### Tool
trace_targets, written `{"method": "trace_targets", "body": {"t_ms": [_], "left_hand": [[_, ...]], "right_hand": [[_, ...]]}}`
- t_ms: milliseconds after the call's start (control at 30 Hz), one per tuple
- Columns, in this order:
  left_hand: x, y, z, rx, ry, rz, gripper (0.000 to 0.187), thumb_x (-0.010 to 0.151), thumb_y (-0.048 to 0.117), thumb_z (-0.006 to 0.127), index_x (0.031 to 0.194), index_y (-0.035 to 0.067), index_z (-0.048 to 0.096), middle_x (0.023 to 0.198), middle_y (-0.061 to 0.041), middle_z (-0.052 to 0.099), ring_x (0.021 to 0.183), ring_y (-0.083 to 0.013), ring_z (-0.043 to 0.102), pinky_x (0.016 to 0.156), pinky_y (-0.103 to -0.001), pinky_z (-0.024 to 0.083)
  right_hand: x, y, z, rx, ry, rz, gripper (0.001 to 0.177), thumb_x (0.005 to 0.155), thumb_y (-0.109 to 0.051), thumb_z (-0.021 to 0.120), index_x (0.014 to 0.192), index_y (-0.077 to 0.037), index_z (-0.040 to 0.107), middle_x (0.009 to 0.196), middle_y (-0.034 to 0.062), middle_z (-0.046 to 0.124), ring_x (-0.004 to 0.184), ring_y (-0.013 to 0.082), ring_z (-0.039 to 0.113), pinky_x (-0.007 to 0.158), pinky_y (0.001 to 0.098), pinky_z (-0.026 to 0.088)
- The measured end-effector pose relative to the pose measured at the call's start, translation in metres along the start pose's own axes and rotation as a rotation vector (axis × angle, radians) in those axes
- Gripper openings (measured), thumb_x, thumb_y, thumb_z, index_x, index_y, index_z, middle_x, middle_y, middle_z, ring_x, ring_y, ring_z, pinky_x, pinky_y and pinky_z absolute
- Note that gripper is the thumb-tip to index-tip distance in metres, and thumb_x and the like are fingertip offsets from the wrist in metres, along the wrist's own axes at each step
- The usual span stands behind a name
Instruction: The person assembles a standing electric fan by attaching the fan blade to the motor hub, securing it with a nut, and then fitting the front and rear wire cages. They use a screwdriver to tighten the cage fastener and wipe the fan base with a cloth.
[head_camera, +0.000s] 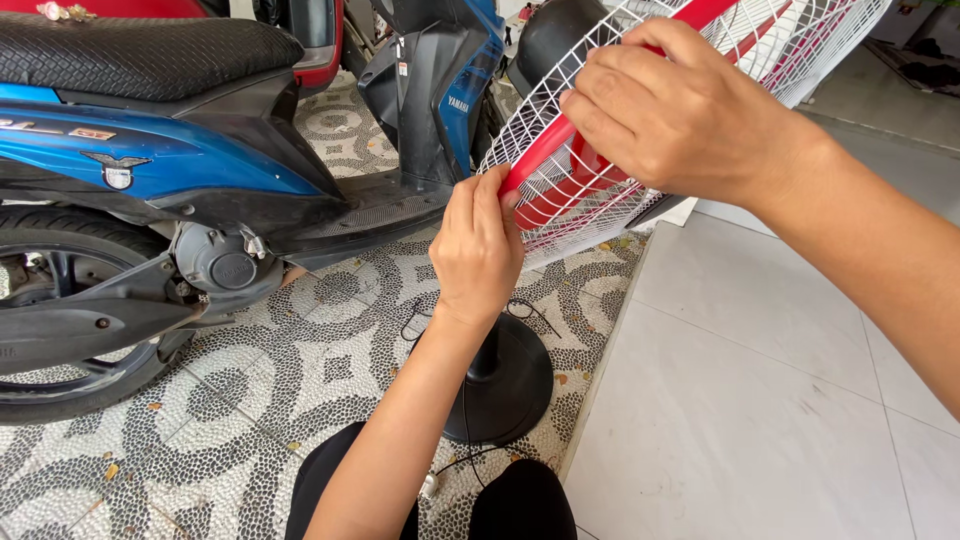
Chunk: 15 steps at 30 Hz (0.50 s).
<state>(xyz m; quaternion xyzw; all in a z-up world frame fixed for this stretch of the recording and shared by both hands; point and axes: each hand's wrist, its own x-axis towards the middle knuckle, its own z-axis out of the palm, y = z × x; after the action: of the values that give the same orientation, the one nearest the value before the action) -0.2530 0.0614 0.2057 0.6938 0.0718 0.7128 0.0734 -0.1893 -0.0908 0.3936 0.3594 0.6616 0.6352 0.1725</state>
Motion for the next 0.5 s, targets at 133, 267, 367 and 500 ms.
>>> {"method": "trace_targets", "body": {"t_ms": [133, 267, 367, 500], "left_hand": [[0.004, 0.004, -0.007, -0.031, -0.069, -0.025, 0.027, 0.099, 0.012, 0.071, 0.123, 0.002, 0.063, 0.11, -0.01, 0.067, 0.095, -0.0266, 0.069, 0.076, -0.036, 0.057], [0.006, 0.002, -0.015, -0.203, -0.115, -0.041, 0.03, 0.098, 0.006, 0.07, 0.126, 0.0, 0.063, 0.113, -0.013, 0.066, 0.104, -0.0301, 0.067, 0.089, -0.04, 0.057], [0.009, -0.003, -0.013, -0.242, -0.138, -0.052, 0.027, 0.098, 0.001, 0.068, 0.125, 0.0, 0.063, 0.114, -0.014, 0.068, 0.106, -0.0314, 0.067, 0.093, -0.041, 0.055], [0.009, -0.011, -0.01, -0.371, -0.212, -0.169, 0.026, 0.097, 0.003, 0.071, 0.123, 0.0, 0.065, 0.112, -0.013, 0.069, 0.104, -0.0269, 0.069, 0.091, -0.039, 0.057]], "right_hand": [[0.0, 0.004, 0.0, -0.01, -0.002, -0.012, 0.014, 0.086, -0.013, 0.07, 0.096, -0.005, 0.073, 0.095, 0.0044, 0.073, 0.096, 0.0173, 0.071, 0.086, 0.0305, 0.053], [-0.004, 0.005, 0.0, -0.001, -0.012, -0.011, 0.013, 0.086, -0.013, 0.072, 0.096, -0.005, 0.073, 0.091, 0.0028, 0.071, 0.093, 0.0164, 0.07, 0.084, 0.0296, 0.052], [-0.006, 0.005, 0.002, 0.05, 0.01, 0.005, 0.012, 0.09, -0.01, 0.072, 0.1, -0.004, 0.072, 0.094, 0.0031, 0.069, 0.095, 0.0173, 0.069, 0.087, 0.031, 0.051], [-0.007, 0.005, 0.004, 0.158, 0.006, 0.055, 0.015, 0.085, -0.007, 0.073, 0.099, -0.001, 0.072, 0.094, 0.0048, 0.069, 0.097, 0.0197, 0.069, 0.088, 0.0333, 0.052]]}}
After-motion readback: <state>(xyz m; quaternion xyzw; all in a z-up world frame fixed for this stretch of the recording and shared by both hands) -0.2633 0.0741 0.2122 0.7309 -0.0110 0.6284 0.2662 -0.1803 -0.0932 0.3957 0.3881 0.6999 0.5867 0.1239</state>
